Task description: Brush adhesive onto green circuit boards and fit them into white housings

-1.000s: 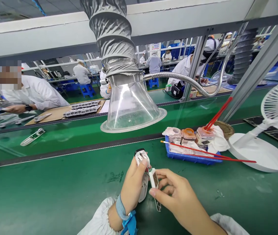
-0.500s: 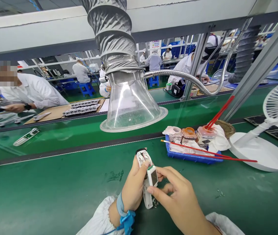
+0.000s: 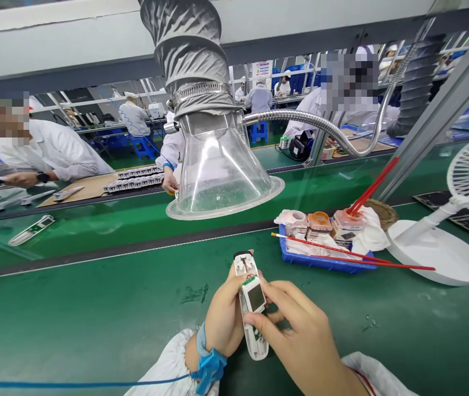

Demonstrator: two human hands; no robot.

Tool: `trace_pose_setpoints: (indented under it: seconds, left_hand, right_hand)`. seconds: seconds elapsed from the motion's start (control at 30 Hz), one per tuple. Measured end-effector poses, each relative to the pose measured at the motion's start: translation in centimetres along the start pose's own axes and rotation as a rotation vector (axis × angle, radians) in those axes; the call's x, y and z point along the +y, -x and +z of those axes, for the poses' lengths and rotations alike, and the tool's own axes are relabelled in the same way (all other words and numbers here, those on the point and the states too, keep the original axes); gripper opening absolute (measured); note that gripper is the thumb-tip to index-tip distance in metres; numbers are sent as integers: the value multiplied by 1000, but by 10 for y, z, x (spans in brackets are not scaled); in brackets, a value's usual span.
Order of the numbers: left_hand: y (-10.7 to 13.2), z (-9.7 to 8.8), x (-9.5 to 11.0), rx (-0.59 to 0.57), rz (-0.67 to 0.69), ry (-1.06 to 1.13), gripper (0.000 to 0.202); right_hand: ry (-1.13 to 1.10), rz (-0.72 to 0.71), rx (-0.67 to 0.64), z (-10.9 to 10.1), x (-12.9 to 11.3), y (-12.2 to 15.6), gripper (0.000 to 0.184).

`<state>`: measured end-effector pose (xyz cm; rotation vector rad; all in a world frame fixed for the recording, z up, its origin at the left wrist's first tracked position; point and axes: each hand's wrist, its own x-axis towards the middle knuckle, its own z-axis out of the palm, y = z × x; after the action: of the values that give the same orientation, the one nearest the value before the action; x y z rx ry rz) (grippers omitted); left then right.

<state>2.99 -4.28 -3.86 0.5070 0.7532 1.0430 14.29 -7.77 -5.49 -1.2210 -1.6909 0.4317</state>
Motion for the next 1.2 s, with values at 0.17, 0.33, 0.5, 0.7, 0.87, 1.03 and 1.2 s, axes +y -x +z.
trace_pose_setpoints:
  seconds: [0.17, 0.33, 0.5, 0.7, 0.87, 1.03, 1.2]
  left_hand:
    - [-5, -3, 9, 62, -50, -36, 33]
    - [-6, -5, 20, 4, -153, -96, 31]
    - [-6, -9, 26, -33, -249, -18, 43]
    - [-4, -12, 27, -96, -278, 27, 45]
    - [-2, -8, 24, -93, -202, -13, 36]
    - [3, -1, 13, 2, -39, -41, 28]
    - [7, 5, 9, 16, 54, -13, 35]
  right_hand:
    - [153, -102, 26, -3, -1, 1, 29]
    - [190, -176, 46, -3, -4, 2, 25]
    - [171, -183, 52, -2, -6, 2, 24]
    - [143, -175, 55, -4, -7, 4, 28]
    - [110, -114, 34, -3, -5, 5, 28]
    - [72, -65, 28, -4, -3, 6, 31]
    - [21, -38, 22, -2, -3, 7, 32]
